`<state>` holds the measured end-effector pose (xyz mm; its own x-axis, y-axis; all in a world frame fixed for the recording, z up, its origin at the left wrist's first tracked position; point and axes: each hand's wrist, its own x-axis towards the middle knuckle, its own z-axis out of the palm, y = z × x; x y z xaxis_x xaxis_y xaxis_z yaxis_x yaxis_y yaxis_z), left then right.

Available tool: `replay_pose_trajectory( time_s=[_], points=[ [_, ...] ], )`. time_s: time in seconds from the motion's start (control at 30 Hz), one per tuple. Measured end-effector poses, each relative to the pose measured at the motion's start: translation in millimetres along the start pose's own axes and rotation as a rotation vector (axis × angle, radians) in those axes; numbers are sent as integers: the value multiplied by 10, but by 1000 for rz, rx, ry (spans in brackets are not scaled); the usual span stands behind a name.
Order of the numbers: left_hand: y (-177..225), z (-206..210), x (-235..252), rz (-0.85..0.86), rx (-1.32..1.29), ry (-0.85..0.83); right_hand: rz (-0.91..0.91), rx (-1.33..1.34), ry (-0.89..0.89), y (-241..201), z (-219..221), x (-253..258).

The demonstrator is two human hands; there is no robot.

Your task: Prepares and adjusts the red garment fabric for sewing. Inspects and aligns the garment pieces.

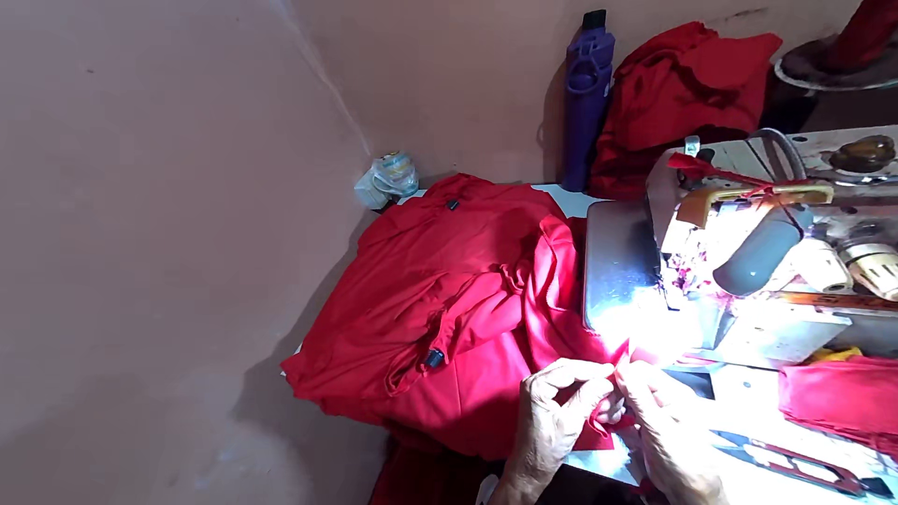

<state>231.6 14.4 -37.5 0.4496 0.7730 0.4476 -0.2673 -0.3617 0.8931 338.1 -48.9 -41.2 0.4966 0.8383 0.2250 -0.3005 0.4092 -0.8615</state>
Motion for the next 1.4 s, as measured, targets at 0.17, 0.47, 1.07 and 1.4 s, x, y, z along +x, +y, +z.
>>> replay_pose_trajectory(
  time_s=[0.17,0.47,1.07,1.4],
  points=[
    [87,28,85,4,14,55,-74,-154,20,-51,-87,-18],
    [-256,-44,666,18,662,252,-182,-655,214,18,-358,23],
    [-41,1233,259,533,605,-244,-3,-814,75,-629,-791,-988],
    [-455,1990,388,545,918,-333,124,-772,89,-638,-1005,-1305]
  ],
)
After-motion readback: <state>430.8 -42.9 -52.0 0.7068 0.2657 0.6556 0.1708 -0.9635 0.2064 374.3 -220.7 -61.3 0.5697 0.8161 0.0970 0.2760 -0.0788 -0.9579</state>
